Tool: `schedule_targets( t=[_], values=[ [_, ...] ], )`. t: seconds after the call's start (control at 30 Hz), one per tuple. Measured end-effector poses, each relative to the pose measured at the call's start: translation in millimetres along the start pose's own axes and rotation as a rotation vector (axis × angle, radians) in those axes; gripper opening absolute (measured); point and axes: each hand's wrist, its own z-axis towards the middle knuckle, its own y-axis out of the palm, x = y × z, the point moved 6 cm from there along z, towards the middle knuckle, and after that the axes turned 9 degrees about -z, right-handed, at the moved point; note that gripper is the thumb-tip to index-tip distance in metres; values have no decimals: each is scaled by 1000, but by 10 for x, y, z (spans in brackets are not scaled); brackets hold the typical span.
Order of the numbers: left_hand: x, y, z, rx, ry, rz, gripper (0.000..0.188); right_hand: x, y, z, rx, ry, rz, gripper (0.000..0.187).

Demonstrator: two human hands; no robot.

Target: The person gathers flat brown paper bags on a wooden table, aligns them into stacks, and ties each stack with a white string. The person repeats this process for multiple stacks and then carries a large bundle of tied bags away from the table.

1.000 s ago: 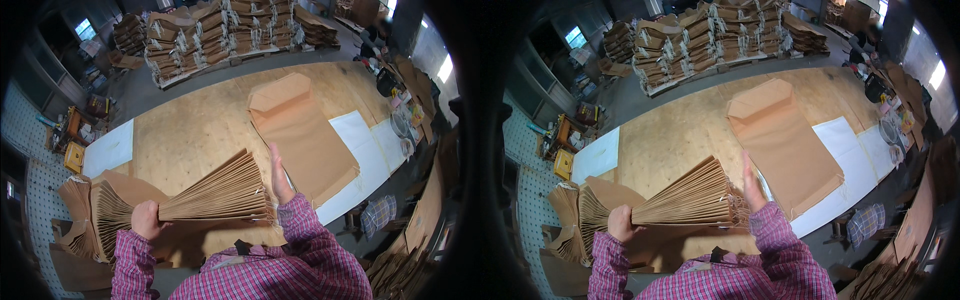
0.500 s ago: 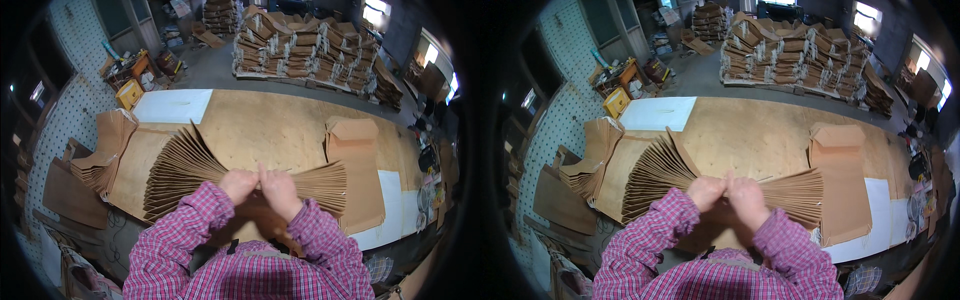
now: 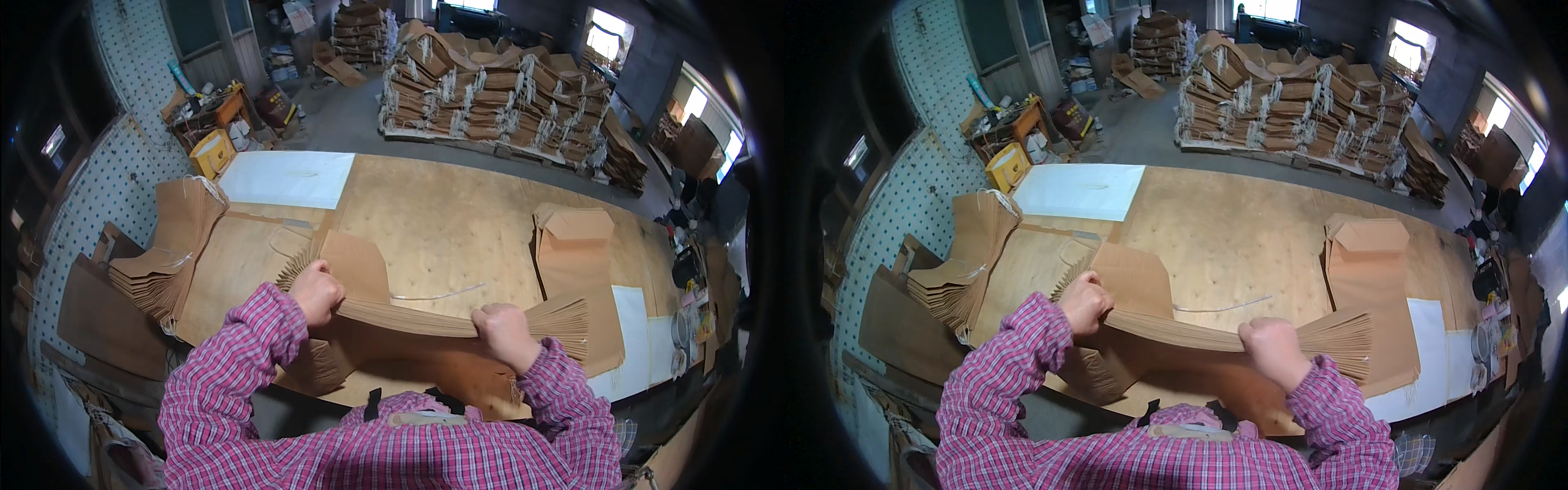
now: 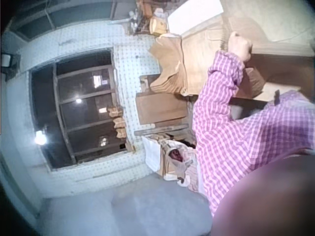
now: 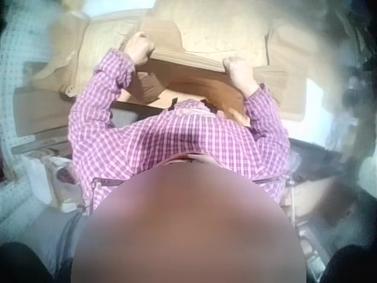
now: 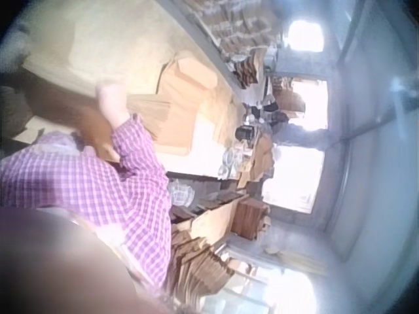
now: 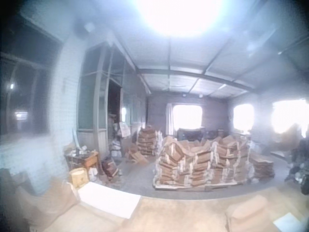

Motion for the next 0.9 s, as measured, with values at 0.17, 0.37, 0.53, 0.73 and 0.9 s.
schedule_targets(
  t=[0.17,0.37,0.53,0.73,0.9],
  values=[
    [691,-310,-51,301,249,-112,14,176,-483,-595,-44,124,-18,27],
    [910,37,589,17,184,-99,21,280,-341,-860,-99,210,-33,36],
    [822,151,614,-44,194,-53,31,377,-241,-999,-148,262,-20,29],
    [829,152,606,10,236,-87,32,-227,72,-142,-293,262,122,47],
    [946,55,39,138,-26,230,82,-857,494,808,-316,158,137,23]
  ],
)
